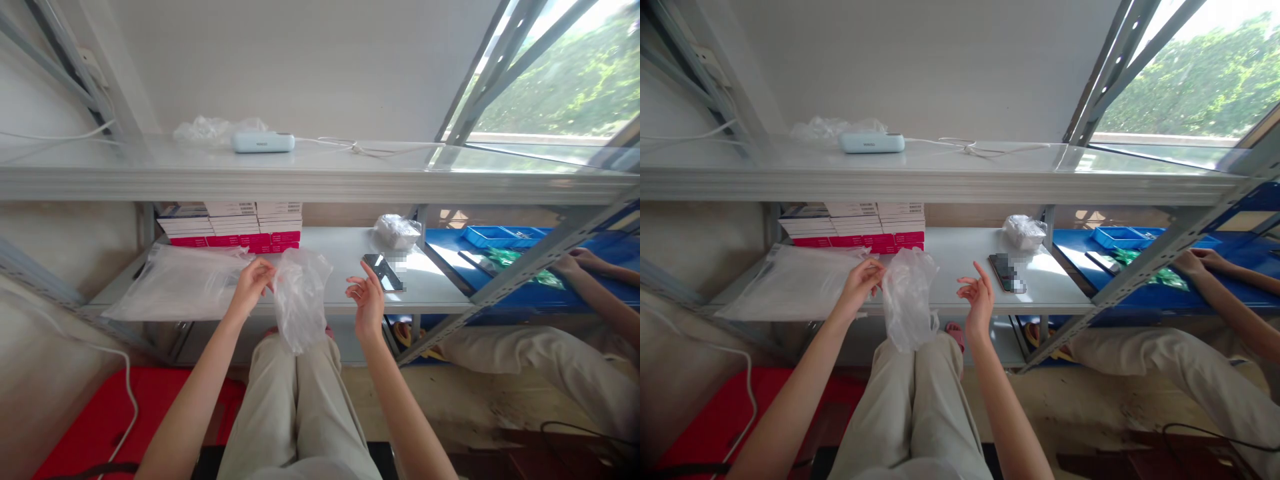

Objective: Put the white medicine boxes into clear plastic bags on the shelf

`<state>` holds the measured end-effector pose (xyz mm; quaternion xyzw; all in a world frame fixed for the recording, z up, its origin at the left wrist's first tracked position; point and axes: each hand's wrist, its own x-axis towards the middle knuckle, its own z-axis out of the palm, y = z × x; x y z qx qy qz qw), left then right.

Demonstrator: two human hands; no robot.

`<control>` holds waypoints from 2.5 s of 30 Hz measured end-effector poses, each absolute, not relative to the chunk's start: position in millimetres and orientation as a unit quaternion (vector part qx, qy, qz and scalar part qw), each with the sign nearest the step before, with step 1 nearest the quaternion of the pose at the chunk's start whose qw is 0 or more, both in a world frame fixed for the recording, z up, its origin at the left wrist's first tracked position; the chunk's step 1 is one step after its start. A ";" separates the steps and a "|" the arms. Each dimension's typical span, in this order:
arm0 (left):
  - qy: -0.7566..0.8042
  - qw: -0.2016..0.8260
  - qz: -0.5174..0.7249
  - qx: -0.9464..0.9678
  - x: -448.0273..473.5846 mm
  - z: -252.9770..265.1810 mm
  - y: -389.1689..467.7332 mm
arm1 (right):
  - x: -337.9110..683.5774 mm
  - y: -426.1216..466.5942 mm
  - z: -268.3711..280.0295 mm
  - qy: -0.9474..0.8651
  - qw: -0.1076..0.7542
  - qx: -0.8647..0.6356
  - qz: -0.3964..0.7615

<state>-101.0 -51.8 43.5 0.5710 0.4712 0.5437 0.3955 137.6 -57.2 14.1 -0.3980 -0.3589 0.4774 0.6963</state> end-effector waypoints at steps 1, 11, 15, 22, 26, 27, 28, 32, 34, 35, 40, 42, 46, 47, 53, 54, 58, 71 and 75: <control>0.474 0.392 0.535 0.579 -102.3 45.2 -50.9 | 141.3 -54.7 17.3 -0.374 0.671 -0.401 0.498; 0.488 0.328 0.451 0.671 -98.8 42.9 -35.5 | 141.0 -22.1 31.1 -0.558 0.497 -0.386 0.541; 0.553 0.323 0.514 0.570 -130.2 35.3 3.5 | 179.1 23.7 16.1 -0.446 0.561 -0.422 0.555; 0.594 0.363 0.540 0.474 -143.5 38.9 56.3 | 213.1 80.8 13.6 -0.382 0.584 -0.517 0.495; 0.540 0.413 0.491 0.545 -124.4 45.7 59.2 | 170.1 82.3 36.5 -0.576 0.585 -0.519 0.237; 0.525 0.426 0.477 0.561 -118.7 47.8 58.5 | 154.5 82.3 43.2 -0.650 0.551 -0.482 0.204; 0.511 0.435 0.467 0.575 -113.0 49.9 57.6 | 138.8 83.2 49.3 -0.720 0.499 -0.442 0.194; 0.470 0.426 0.482 0.604 -94.9 54.2 51.2 | 91.6 98.3 61.7 -0.839 0.304 -0.380 0.243; 0.471 0.399 0.514 0.596 -90.7 49.7 45.5 | 82.5 110.2 59.4 -0.834 0.294 -0.381 0.272; 0.478 0.378 0.529 0.591 -89.8 45.1 41.8 | 81.0 115.8 57.1 -0.825 0.306 -0.375 0.292; 0.536 0.272 0.521 0.606 -92.3 5.6 13.3 | 86.4 130.4 46.9 -0.773 0.401 -0.344 0.350; 0.545 0.281 0.468 0.636 -93.5 -10.2 -0.6 | 89.5 130.6 45.3 -0.754 0.428 -0.346 0.359; 0.549 0.296 0.428 0.654 -93.5 -28.5 -21.5 | 93.3 130.9 43.0 -0.746 0.434 -0.302 0.405; 0.552 0.298 0.433 0.647 -93.0 -30.1 -24.4 | 93.9 131.8 42.5 -0.749 0.432 -0.291 0.409; 0.573 0.327 0.484 0.575 -84.6 -23.2 -33.8 | 94.6 140.4 43.0 -0.750 0.462 -0.290 0.373; 0.574 0.324 0.487 0.573 -82.6 -21.4 -35.0 | 94.3 141.4 43.7 -0.749 0.464 -0.296 0.368; 0.606 0.271 0.450 0.598 -76.7 -22.0 -33.1 | 91.8 141.9 46.4 -0.759 0.445 -0.311 0.359; 0.633 0.194 0.445 0.603 -63.3 -58.7 -12.6 | 122.8 19.8 9.3 -0.660 0.547 -0.516 0.008; 0.619 0.231 0.463 0.591 -59.4 -66.3 -6.3 | 135.5 -23.3 -60.3 -0.528 0.569 -0.612 0.150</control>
